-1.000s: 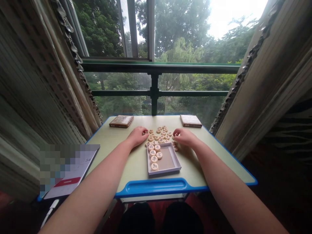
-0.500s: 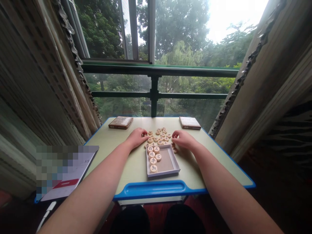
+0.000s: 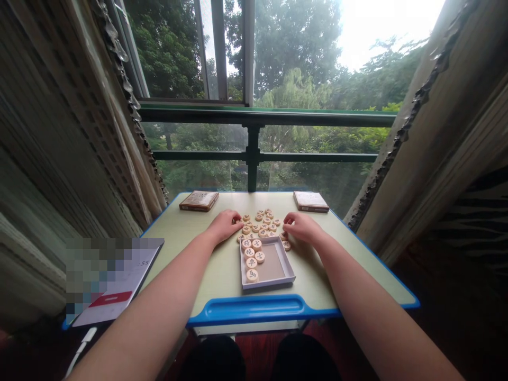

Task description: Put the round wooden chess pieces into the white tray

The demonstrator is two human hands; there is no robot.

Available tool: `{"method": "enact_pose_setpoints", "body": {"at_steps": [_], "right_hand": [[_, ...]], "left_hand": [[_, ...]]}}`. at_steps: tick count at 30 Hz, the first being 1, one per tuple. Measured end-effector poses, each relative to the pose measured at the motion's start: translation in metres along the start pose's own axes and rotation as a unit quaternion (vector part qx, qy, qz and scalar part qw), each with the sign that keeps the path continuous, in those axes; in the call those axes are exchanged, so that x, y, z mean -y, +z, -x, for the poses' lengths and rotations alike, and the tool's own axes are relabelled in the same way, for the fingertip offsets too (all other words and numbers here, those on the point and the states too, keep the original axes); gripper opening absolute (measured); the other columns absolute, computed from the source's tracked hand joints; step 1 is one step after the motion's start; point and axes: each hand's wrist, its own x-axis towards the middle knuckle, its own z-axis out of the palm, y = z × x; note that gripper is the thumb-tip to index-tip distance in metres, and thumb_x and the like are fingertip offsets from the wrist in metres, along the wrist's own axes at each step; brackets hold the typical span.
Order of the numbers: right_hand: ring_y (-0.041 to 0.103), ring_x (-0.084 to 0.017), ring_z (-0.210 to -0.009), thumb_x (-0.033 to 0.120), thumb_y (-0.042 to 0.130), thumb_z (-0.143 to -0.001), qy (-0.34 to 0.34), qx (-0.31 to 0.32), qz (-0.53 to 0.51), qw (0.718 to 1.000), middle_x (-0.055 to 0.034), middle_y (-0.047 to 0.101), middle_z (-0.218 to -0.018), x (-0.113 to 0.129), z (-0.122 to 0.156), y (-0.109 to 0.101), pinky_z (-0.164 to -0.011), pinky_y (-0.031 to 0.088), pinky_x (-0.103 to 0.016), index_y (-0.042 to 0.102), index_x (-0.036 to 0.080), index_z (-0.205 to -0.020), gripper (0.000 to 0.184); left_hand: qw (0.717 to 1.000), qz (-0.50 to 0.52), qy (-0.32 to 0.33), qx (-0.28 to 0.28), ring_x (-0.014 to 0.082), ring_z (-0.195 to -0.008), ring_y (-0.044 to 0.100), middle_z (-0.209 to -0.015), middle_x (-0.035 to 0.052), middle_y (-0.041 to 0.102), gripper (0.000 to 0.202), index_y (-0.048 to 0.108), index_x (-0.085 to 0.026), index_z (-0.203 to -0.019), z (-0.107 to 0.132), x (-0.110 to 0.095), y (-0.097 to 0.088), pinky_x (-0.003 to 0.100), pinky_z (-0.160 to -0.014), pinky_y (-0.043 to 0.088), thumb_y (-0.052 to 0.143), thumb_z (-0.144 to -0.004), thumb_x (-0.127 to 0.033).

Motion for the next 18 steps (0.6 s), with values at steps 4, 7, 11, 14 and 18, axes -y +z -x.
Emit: {"method": "enact_pose_setpoints", "body": {"at_steps": [4,7,11,14,18], "right_hand": [[0.057,-0.016,-0.075,0.026,0.054,-0.07,0.022,-0.006,0.002,1.0,-0.0051,0.066,-0.087,-0.0025,-0.0013,0.0002,-0.059,0.037,-0.022,0.066,0.019,-0.084,0.02],[0.057,-0.016,-0.076,0.026,0.053,-0.07,0.019,-0.007,0.007,1.0,-0.0062,0.066,-0.09,-0.0048,-0.0034,0.002,-0.061,0.038,-0.022,0.065,0.018,-0.086,0.022],[0.057,-0.016,-0.079,0.026,0.052,-0.071,0.012,-0.015,0.007,1.0,-0.0073,0.065,-0.093,-0.0065,-0.0054,0.0044,-0.064,0.039,-0.022,0.064,0.016,-0.091,0.026],[0.057,-0.016,-0.079,0.026,0.051,-0.071,0.01,-0.02,0.008,1.0,-0.007,0.065,-0.092,-0.0062,-0.005,0.0051,-0.065,0.039,-0.022,0.065,0.017,-0.09,0.024],[0.057,-0.016,-0.082,0.027,0.053,-0.071,0.004,-0.023,0.009,1.0,-0.0067,0.065,-0.093,-0.0039,-0.0026,0.0047,-0.067,0.039,-0.022,0.065,0.018,-0.087,0.022]], "left_hand": [[1.0,-0.006,0.006,0.003,0.0188,-0.079,0.055,-0.087,0.008,0.061,0.029,0.063,-0.016,-0.084,0.0002,-0.0017,-0.001,0.03,-0.073,0.044,0.054,-0.072,-0.04],[1.0,-0.013,0.001,0.002,0.0188,-0.077,0.055,-0.084,0.0077,0.061,0.032,0.063,-0.016,-0.081,-0.0001,-0.0031,-0.0017,0.03,-0.07,0.044,0.05,-0.075,-0.044],[1.0,-0.016,-0.002,0.004,0.0187,-0.075,0.055,-0.081,0.0077,0.061,0.035,0.061,-0.016,-0.076,-0.0012,-0.0039,-0.0015,0.03,-0.069,0.043,0.045,-0.078,-0.047],[1.0,-0.012,-0.008,0.001,0.0184,-0.074,0.055,-0.08,0.0071,0.061,0.033,0.06,-0.016,-0.08,-0.0012,-0.0032,-0.0006,0.029,-0.067,0.043,0.049,-0.075,-0.046],[1.0,-0.004,0.0,0.0,0.0184,-0.077,0.056,-0.086,0.0074,0.061,0.029,0.06,-0.016,-0.088,0.001,-0.0021,-0.0001,0.03,-0.072,0.044,0.053,-0.073,-0.04]]}}
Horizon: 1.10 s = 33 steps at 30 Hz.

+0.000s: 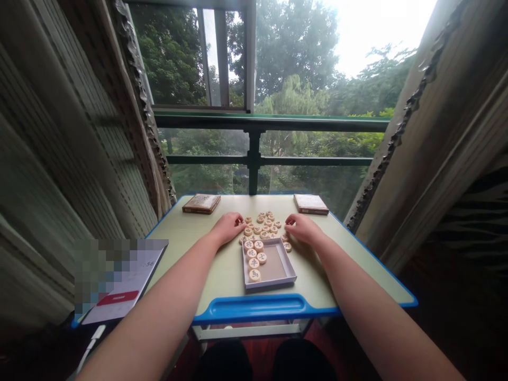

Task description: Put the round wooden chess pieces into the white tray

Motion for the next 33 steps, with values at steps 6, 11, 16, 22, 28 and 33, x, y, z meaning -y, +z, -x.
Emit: {"method": "enact_pose_setpoints", "body": {"at_steps": [6,11,16,22,28,33], "right_hand": [[0.057,-0.017,-0.083,0.028,0.055,-0.071,0.005,-0.003,-0.008,1.0,-0.0068,0.064,-0.094,0.0018,0.0004,0.0003,-0.067,0.039,-0.022,0.064,0.018,-0.091,0.025],[0.056,-0.016,-0.081,0.028,0.055,-0.071,0.0,0.0,-0.006,1.0,-0.0063,0.065,-0.092,0.0014,-0.0001,0.0001,-0.066,0.038,-0.021,0.066,0.018,-0.087,0.022],[0.057,-0.016,-0.079,0.024,0.054,-0.071,-0.016,-0.001,-0.014,1.0,-0.0064,0.066,-0.089,0.0025,0.0022,-0.0019,-0.065,0.038,-0.022,0.066,0.016,-0.087,0.021],[0.056,-0.016,-0.081,0.025,0.055,-0.071,-0.026,-0.026,-0.026,0.999,-0.0063,0.065,-0.091,0.0051,0.0041,-0.0039,-0.067,0.038,-0.021,0.065,0.016,-0.087,0.021],[0.057,-0.015,-0.077,0.028,0.056,-0.071,-0.006,-0.005,-0.038,0.999,-0.0061,0.066,-0.088,0.0047,0.0046,-0.0041,-0.062,0.038,-0.021,0.065,0.015,-0.088,0.023],[0.056,-0.015,-0.079,0.028,0.056,-0.071,-0.012,-0.005,-0.024,1.0,-0.0059,0.065,-0.091,0.0042,0.0029,-0.0025,-0.063,0.037,-0.021,0.065,0.017,-0.086,0.02]], "left_hand": [[1.0,0.019,-0.009,-0.002,0.0193,-0.084,0.056,-0.092,0.0087,0.06,0.029,0.06,-0.016,-0.095,0.003,-0.0004,-0.0012,0.031,-0.078,0.045,0.055,-0.073,-0.034],[0.999,0.029,-0.014,-0.008,0.0186,-0.081,0.057,-0.093,0.0091,0.06,0.03,0.06,-0.016,-0.095,0.0029,-0.0002,-0.0005,0.032,-0.079,0.045,0.053,-0.074,-0.036],[0.996,0.082,-0.046,-0.011,0.0169,-0.08,0.057,-0.097,0.0095,0.059,0.031,0.059,-0.014,-0.099,0.0018,0.0005,0.0022,0.03,-0.076,0.047,0.053,-0.072,-0.029],[0.995,0.09,-0.046,0.0,0.0147,-0.081,0.056,-0.101,0.0079,0.057,0.037,0.058,-0.015,-0.1,0.0009,0.0041,0.0026,0.029,-0.078,0.048,0.05,-0.065,-0.009],[0.997,0.074,-0.021,-0.021,0.0162,-0.085,0.057,-0.099,0.0098,0.058,0.028,0.059,-0.014,-0.099,0.0038,0.004,0.0008,0.03,-0.081,0.047,0.05,-0.073,-0.021],[0.998,0.056,-0.025,-0.021,0.0165,-0.079,0.057,-0.088,0.0072,0.061,0.024,0.061,-0.016,-0.093,0.0046,0.0035,-0.0021,0.031,-0.078,0.047,0.052,-0.076,-0.029]]}}
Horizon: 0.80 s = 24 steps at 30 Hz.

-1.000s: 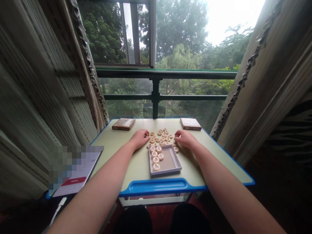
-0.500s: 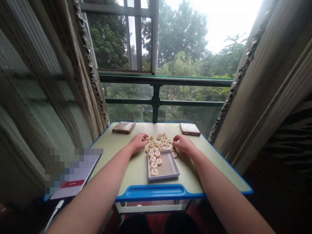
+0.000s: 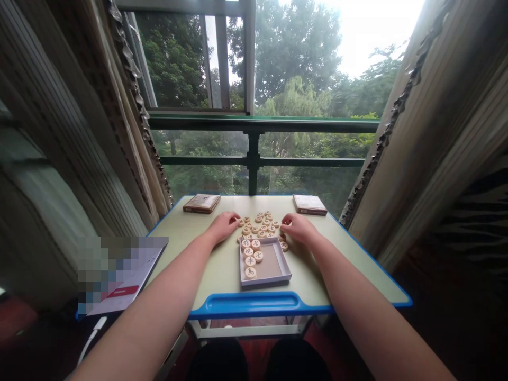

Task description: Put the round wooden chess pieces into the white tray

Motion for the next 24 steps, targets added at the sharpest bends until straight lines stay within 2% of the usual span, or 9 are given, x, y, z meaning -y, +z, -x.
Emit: {"method": "enact_pose_setpoints", "body": {"at_steps": [9,14,16,18,21,24], "right_hand": [[0.057,-0.016,-0.079,0.026,0.054,-0.072,-0.002,0.007,-0.001,1.0,-0.0055,0.066,-0.091,0.0,0.0,0.002,-0.063,0.038,-0.021,0.065,0.018,-0.088,0.021],[0.057,-0.017,-0.084,0.025,0.055,-0.072,0.004,-0.011,-0.011,1.0,-0.0057,0.065,-0.094,0.0,0.0,0.0,-0.067,0.039,-0.022,0.064,0.017,-0.092,0.023],[0.057,-0.016,-0.084,0.026,0.056,-0.072,0.01,-0.017,-0.024,1.0,-0.0052,0.065,-0.094,-0.001,0.0,0.0,-0.067,0.039,-0.023,0.061,0.017,-0.098,0.028],[0.056,-0.017,-0.084,0.026,0.056,-0.072,0.016,-0.022,-0.031,0.999,-0.005,0.065,-0.094,-0.001,0.0,0.0,-0.066,0.039,-0.023,0.058,0.017,-0.101,0.031],[0.056,-0.017,-0.085,0.027,0.057,-0.071,0.014,-0.02,-0.028,0.999,-0.0054,0.065,-0.094,-0.002,0.0,0.001,-0.066,0.038,-0.023,0.059,0.017,-0.098,0.029],[0.056,-0.017,-0.084,0.026,0.056,-0.071,0.009,-0.017,-0.023,1.0,-0.0057,0.065,-0.094,-0.001,0.0,0.001,-0.066,0.038,-0.023,0.06,0.017,-0.095,0.026]], "left_hand": [[0.998,0.053,-0.016,-0.004,0.0168,-0.078,0.057,-0.095,0.0087,0.06,0.04,0.061,-0.015,-0.099,-0.001,0.005,0.001,0.03,-0.074,0.049,0.063,-0.066,-0.038],[0.992,0.107,-0.059,-0.035,0.0155,-0.081,0.057,-0.096,0.0074,0.062,0.031,0.061,-0.014,-0.098,-0.005,0.005,-0.001,0.028,-0.076,0.047,0.05,-0.069,-0.021],[0.992,0.083,-0.081,-0.049,0.0153,-0.078,0.057,-0.092,0.0061,0.062,0.033,0.061,-0.014,-0.096,-0.005,0.005,-0.003,0.027,-0.073,0.046,0.051,-0.066,-0.019],[0.994,0.038,-0.092,-0.043,0.0158,-0.073,0.056,-0.084,0.0045,0.063,0.034,0.062,-0.015,-0.095,-0.003,0.005,-0.006,0.027,-0.068,0.046,0.055,-0.063,-0.025],[0.998,-0.023,-0.062,-0.008,0.0163,-0.068,0.055,-0.076,0.0035,0.062,0.037,0.063,-0.016,-0.092,0.0,0.004,-0.009,0.027,-0.064,0.044,0.059,-0.062,-0.036],[0.999,-0.047,-0.026,0.009,0.0158,-0.068,0.055,-0.08,0.0046,0.063,0.034,0.064,-0.016,-0.089,0.003,0.003,-0.009,0.026,-0.064,0.043,0.058,-0.063,-0.036]]}}
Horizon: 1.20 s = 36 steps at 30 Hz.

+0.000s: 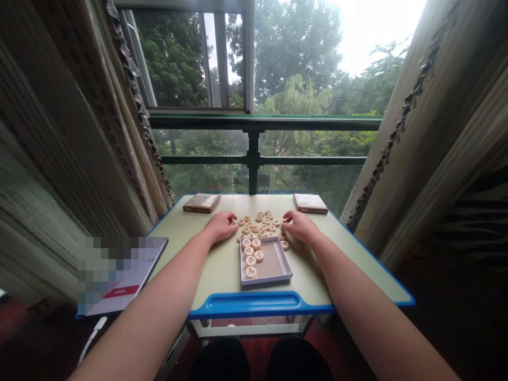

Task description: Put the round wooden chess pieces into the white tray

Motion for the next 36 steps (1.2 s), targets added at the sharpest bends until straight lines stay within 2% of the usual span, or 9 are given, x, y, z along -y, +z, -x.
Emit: {"method": "enact_pose_setpoints", "body": {"at_steps": [8,15,24,27,32,36], "right_hand": [[0.055,-0.017,-0.085,0.024,0.054,-0.071,-0.03,-0.016,0.013,0.999,-0.0074,0.063,-0.094,0.004,0.001,-0.002,-0.07,0.039,-0.023,0.062,0.015,-0.088,0.021],[0.055,-0.017,-0.083,0.025,0.056,-0.07,-0.044,-0.027,0.008,0.999,-0.0067,0.062,-0.091,0.005,0.001,-0.003,-0.07,0.039,-0.024,0.061,0.016,-0.084,0.017],[0.056,-0.017,-0.079,0.028,0.06,-0.068,-0.045,-0.022,0.003,0.999,-0.0064,0.064,-0.087,0.007,0.001,-0.001,-0.068,0.041,-0.024,0.062,0.017,-0.079,0.016],[0.057,-0.016,-0.079,0.028,0.06,-0.068,-0.065,-0.035,-0.02,0.997,-0.0061,0.064,-0.088,0.011,0.004,-0.006,-0.068,0.042,-0.024,0.063,0.017,-0.08,0.016],[0.057,-0.014,-0.072,0.032,0.063,-0.068,-0.066,-0.024,-0.105,0.992,-0.006,0.066,-0.091,0.021,0.012,-0.015,-0.064,0.043,-0.024,0.063,0.016,-0.094,0.031],[0.058,-0.013,-0.07,0.034,0.063,-0.068,-0.075,0.011,-0.126,0.989,-0.0048,0.067,-0.09,0.023,0.014,-0.018,-0.063,0.043,-0.023,0.066,0.018,-0.087,0.025]], "left_hand": [[1.0,-0.007,0.024,0.004,0.0163,-0.071,0.055,-0.088,0.0063,0.061,0.039,0.063,-0.016,-0.092,0.002,-0.003,0.004,0.028,-0.068,0.044,0.059,-0.064,-0.042],[1.0,0.006,0.019,0.004,0.0145,-0.069,0.053,-0.085,0.004,0.06,0.039,0.059,-0.015,-0.1,0.002,-0.003,0.003,0.027,-0.068,0.043,0.055,-0.064,-0.03],[0.998,0.035,0.045,0.003,0.0129,-0.064,0.052,-0.081,0.0015,0.061,0.039,0.059,-0.017,-0.099,0.0,0.0,0.005,0.026,-0.063,0.042,0.058,-0.062,-0.029],[0.998,0.04,0.047,0.007,0.0128,-0.064,0.052,-0.082,0.0024,0.061,0.038,0.059,-0.016,-0.098,0.001,-0.001,0.005,0.026,-0.063,0.043,0.058,-0.062,-0.029],[0.998,0.049,0.04,0.005,0.0129,-0.065,0.053,-0.083,0.0026,0.061,0.037,0.06,-0.016,-0.098,0.002,-0.003,0.003,0.026,-0.064,0.044,0.058,-0.062,-0.026],[0.998,0.048,0.027,-0.01,0.0134,-0.067,0.053,-0.081,0.0025,0.062,0.033,0.061,-0.016,-0.095,0.003,-0.005,0.001,0.025,-0.064,0.044,0.054,-0.062,-0.02]]}}
